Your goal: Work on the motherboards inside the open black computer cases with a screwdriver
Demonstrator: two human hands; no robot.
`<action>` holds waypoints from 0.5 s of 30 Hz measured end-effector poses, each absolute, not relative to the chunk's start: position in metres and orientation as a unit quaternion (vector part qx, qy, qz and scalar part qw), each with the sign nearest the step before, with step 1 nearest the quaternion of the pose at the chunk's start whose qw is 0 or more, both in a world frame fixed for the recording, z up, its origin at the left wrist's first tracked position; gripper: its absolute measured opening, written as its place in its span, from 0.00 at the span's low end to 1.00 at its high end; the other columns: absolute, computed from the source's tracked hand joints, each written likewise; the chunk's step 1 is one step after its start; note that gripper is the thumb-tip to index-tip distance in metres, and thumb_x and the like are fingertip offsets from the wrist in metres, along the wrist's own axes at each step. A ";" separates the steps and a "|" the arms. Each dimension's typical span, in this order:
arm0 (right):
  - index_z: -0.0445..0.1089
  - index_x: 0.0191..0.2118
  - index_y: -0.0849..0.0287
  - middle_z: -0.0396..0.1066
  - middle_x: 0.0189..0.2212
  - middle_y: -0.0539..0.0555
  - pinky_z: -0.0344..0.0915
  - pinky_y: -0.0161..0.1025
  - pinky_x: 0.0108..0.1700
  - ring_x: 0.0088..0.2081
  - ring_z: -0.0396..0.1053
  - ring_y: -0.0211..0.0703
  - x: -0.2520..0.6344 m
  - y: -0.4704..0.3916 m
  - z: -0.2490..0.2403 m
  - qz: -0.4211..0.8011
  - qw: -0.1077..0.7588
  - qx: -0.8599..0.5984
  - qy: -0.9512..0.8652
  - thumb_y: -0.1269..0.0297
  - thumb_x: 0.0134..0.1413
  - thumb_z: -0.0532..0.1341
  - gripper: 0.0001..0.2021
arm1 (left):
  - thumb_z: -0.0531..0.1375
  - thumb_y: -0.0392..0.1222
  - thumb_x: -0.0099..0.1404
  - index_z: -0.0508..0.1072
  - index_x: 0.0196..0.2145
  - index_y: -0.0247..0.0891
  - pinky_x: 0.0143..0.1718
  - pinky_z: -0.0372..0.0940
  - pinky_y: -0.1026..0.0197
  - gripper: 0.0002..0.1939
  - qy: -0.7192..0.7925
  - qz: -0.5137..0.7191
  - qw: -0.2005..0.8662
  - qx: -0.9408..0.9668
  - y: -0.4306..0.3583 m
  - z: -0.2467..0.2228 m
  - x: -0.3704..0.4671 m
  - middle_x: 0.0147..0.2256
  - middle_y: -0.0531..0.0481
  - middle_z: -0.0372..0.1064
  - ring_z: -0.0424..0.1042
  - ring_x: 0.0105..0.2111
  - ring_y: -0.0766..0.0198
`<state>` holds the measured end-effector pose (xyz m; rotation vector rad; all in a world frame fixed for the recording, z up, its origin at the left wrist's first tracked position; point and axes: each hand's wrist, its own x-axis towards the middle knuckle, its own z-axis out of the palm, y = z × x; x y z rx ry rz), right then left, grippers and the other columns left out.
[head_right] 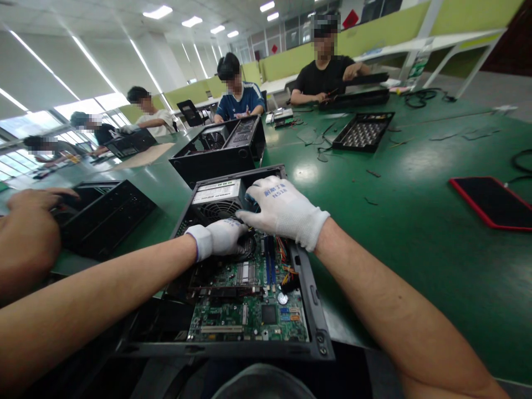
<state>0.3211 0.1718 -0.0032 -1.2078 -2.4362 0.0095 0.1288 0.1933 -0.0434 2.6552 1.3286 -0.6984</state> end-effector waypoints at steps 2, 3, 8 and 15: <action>0.76 0.46 0.63 0.76 0.45 0.64 0.63 0.47 0.53 0.49 0.71 0.56 0.322 0.172 -0.004 0.005 0.210 -0.433 -0.877 0.45 0.66 0.60 0.23 | 0.68 0.47 0.63 0.75 0.57 0.35 0.60 0.68 0.56 0.27 0.433 -0.234 0.045 0.870 0.193 -0.043 0.129 0.56 0.38 0.76 0.75 0.57 0.48; 0.76 0.47 0.64 0.76 0.45 0.64 0.63 0.47 0.53 0.50 0.71 0.57 0.322 0.172 -0.004 0.004 0.210 -0.432 -0.877 0.45 0.66 0.60 0.23 | 0.68 0.48 0.63 0.75 0.57 0.34 0.60 0.69 0.56 0.27 0.433 -0.237 0.044 0.869 0.193 -0.042 0.129 0.57 0.37 0.76 0.75 0.57 0.48; 0.76 0.46 0.63 0.76 0.45 0.63 0.63 0.47 0.53 0.49 0.70 0.56 0.322 0.171 -0.003 0.003 0.209 -0.433 -0.877 0.45 0.66 0.60 0.23 | 0.70 0.51 0.60 0.73 0.60 0.31 0.60 0.68 0.54 0.34 0.430 -0.243 0.039 0.869 0.193 -0.045 0.128 0.58 0.34 0.74 0.75 0.57 0.46; 0.77 0.47 0.63 0.77 0.45 0.63 0.63 0.47 0.52 0.48 0.71 0.56 0.321 0.171 -0.003 -0.005 0.212 -0.431 -0.877 0.45 0.66 0.60 0.23 | 0.71 0.49 0.59 0.73 0.59 0.33 0.62 0.67 0.54 0.34 0.422 -0.250 0.044 0.870 0.194 -0.050 0.129 0.59 0.35 0.73 0.73 0.59 0.46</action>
